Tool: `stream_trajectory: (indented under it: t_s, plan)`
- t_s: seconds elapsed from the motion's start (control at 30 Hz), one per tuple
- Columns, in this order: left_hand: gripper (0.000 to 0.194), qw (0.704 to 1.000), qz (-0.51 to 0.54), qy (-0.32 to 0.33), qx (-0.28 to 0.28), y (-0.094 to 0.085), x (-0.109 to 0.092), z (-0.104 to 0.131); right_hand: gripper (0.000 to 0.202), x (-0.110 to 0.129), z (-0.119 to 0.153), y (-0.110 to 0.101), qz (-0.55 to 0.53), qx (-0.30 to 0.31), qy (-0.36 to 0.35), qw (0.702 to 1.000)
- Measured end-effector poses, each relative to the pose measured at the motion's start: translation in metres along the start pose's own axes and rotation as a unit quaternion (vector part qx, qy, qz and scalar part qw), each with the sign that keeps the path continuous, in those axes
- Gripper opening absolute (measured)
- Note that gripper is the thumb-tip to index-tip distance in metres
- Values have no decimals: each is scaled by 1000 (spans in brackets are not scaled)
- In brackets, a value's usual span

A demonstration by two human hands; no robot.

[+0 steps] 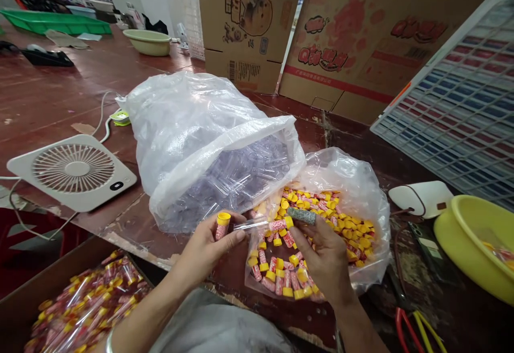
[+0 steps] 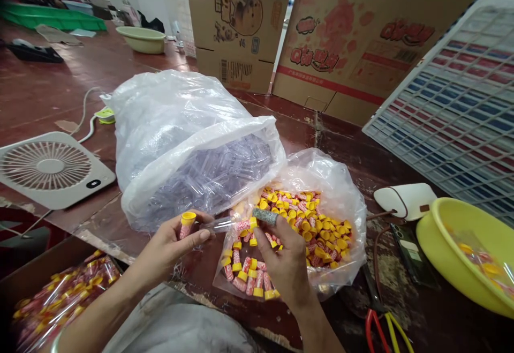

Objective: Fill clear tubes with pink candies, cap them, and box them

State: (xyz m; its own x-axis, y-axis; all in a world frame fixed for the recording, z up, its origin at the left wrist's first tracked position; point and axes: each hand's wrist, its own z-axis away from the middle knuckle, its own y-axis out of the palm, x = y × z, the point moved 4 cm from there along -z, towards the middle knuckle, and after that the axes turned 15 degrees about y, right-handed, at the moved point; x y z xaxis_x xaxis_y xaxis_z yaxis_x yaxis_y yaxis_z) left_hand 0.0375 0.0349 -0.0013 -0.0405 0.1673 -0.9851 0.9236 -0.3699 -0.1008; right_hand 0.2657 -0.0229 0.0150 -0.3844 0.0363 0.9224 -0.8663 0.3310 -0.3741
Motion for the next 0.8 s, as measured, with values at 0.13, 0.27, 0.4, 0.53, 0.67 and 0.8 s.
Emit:
stream_trajectory:
  t_s: [0.13, 0.27, 0.4, 0.53, 0.67, 0.8]
  plan:
    - [31, 991, 124, -43, 12, 19, 10, 9, 19, -2, 3, 8, -24, 6, 10, 1000]
    - [33, 958, 269, -97, -1, 37, 10, 17, 18, 1, 3, 9, 1, 19, -8, 1000]
    - [37, 920, 363, -140, 41, 56, 6, 20, 23, 18, 9, 17, 117, 70, -101, 985]
    - [36, 922, 364, -116, 67, 63, 3, 15, 63, 24, 19, 28, 223, 64, -202, 952]
    - [38, 923, 359, -115, 81, 67, 2, 7, 59, 19, 29, 40, 284, -12, -269, 920]
    - [40, 925, 329, -123, 143, 73, 1, 2, 43, 20, 33, 46, 299, -42, -302, 904]
